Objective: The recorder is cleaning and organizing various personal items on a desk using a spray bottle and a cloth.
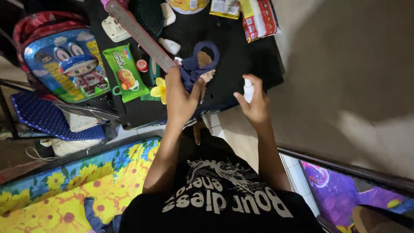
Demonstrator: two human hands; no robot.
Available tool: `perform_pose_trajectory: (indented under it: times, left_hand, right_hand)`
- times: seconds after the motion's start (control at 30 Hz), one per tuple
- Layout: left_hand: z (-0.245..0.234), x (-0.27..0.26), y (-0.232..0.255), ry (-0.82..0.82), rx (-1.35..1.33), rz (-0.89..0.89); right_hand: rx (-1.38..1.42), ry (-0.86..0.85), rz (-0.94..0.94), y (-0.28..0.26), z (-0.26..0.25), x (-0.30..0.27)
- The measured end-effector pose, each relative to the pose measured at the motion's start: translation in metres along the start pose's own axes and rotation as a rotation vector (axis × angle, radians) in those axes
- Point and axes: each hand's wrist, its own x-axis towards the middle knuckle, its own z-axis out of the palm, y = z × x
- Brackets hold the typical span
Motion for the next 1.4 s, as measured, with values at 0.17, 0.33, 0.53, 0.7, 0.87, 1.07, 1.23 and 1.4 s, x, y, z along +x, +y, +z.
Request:
perform_pose_trajectory:
  times: [0.17,0.33,0.53,0.7,0.87,1.07,1.23,1.4]
  left_hand:
    - [0.019,0.004,0.0,-0.059,-0.032,0.056]
    - [0.047,0.013,-0.004,-0.179,-0.138,-0.017]
    - [0.038,0.012,0.011,-0.047,-0.013,0.286]
    - [0.013,-0.002,0.034,-0.452,-0.109,-0.052]
    - [0.016,-0.009,0.016,-0.568,-0.386,0.002]
    - [0.002,-0.005,-0.007,-0.344,-0.479,-0.215]
    - [0.004,-0.007,-0.02,-0.279,-0.456,-0.294]
    - [0.024,-0.015,-0.033,-0.332,-0.47,-0.278]
  right_hand:
    - [0.023,-0.032,0.188,-0.001,-0.009,-0.007]
    - [0.209,0.009,0.25,-0.004,-0.027,-0.002]
    - [0.369,-0.032,0.237,-0.034,-0.038,0.012]
    - [0.539,-0.095,0.038,-0.04,-0.016,0.032]
    - [0.582,-0.111,0.061,-0.058,0.001,0.056]
    - [-0.196,-0.051,-0.142,-0.033,0.004,0.074]
    - [-0.358,-0.159,-0.079,-0.014,0.03,0.074]
    - [-0.259,-0.156,0.021,-0.011,0.06,0.081]
